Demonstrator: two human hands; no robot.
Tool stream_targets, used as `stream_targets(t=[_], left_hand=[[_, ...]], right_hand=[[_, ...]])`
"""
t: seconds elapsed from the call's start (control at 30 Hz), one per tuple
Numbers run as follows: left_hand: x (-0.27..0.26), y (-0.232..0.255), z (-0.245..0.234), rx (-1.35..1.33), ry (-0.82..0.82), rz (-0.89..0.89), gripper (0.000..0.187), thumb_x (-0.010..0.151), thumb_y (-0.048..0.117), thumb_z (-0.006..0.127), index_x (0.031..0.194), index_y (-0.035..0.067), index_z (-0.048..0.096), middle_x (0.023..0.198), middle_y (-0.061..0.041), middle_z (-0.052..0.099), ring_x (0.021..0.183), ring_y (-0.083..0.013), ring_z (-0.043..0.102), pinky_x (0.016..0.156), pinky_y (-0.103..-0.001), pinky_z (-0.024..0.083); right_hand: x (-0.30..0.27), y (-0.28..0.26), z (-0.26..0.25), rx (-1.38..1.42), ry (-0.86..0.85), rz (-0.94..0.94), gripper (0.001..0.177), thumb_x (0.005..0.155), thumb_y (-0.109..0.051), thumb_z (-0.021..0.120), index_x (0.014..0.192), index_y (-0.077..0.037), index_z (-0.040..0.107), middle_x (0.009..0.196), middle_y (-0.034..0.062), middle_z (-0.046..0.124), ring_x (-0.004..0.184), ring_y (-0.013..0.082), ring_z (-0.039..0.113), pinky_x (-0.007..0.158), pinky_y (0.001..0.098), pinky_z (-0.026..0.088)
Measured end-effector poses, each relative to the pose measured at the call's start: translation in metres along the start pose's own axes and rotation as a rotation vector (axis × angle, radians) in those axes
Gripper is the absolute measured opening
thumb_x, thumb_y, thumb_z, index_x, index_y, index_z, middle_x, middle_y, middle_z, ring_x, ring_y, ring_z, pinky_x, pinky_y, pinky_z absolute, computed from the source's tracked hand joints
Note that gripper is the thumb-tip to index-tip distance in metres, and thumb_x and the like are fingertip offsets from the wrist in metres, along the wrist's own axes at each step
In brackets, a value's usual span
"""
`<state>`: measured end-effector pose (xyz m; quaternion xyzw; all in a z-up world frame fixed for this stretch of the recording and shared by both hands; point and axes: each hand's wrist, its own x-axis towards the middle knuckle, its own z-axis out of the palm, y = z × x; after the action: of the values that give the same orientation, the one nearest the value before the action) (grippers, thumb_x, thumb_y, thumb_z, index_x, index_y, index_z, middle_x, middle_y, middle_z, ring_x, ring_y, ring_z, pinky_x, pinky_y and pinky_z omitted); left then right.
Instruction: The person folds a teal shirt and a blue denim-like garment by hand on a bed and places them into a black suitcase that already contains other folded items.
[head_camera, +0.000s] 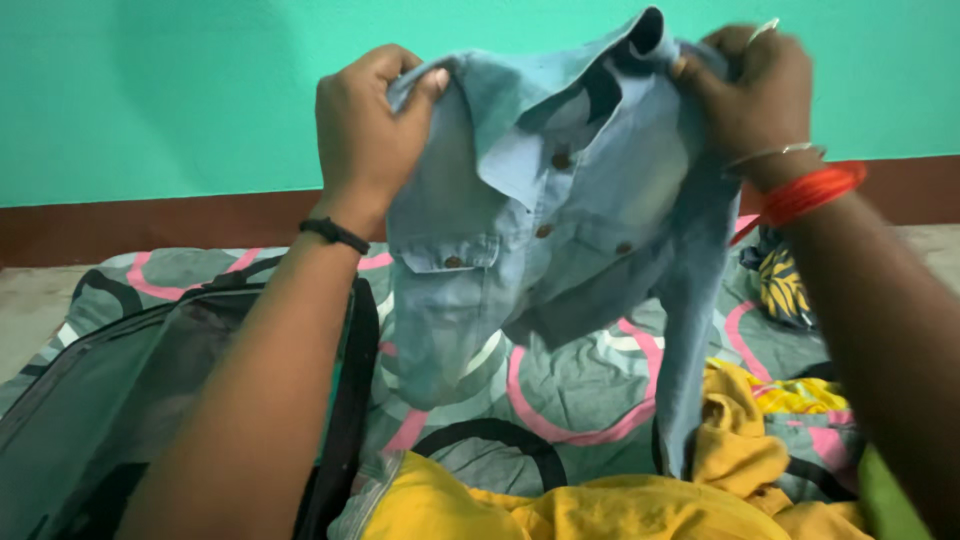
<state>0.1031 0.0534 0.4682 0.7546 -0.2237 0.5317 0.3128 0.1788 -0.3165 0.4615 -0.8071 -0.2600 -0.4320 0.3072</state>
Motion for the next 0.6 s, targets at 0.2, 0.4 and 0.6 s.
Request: stream_targets(t=[0.2, 0.4, 0.6], left_hand=[[0.022, -0.01, -0.023, 0.051, 0.013, -0.016, 0.048, 0.094, 0.031, 0.087, 0.072, -0.002, 0.059, 0.062, -0.014, 0.051, 0.055, -0.0189, 0.046, 0.053, -0.038, 0.035], [-0.032, -0.01, -0.025, -0.085, -0.465, -0.39, 0.039, 0.084, 0.04, 0.084, 0.074, 0.005, 0.07, 0.052, 0.0, 0.051, 0.052, -0.0059, 0.046, 0.049, -0.03, 0.038], [-0.071, -0.027, -0.033, -0.66, -0.693, -0.512, 0.034, 0.094, 0.034, 0.075, 0.091, 0.001, 0.077, 0.082, 0.007, 0.069, 0.075, -0.003, 0.058, 0.068, -0.024, 0.048]], right_hand=[[0.043, -0.041, -0.04, 0.046, -0.033, -0.235, 0.023, 0.108, -0.011, 0.07, 0.119, 0.009, 0.07, 0.11, 0.0213, 0.073, 0.092, 0.0261, 0.073, 0.081, 0.0333, 0.061], [-0.009, -0.068, -0.03, 0.102, -0.532, 0.51, 0.031, 0.094, -0.029, 0.072, 0.114, -0.006, 0.075, 0.098, 0.0145, 0.077, 0.081, 0.0264, 0.073, 0.076, 0.0416, 0.06], [-0.054, -0.024, -0.04, 0.539, -0.691, 0.716, 0.037, 0.085, -0.026, 0.071, 0.112, -0.001, 0.075, 0.09, 0.0141, 0.079, 0.075, 0.025, 0.073, 0.072, 0.0408, 0.06]])
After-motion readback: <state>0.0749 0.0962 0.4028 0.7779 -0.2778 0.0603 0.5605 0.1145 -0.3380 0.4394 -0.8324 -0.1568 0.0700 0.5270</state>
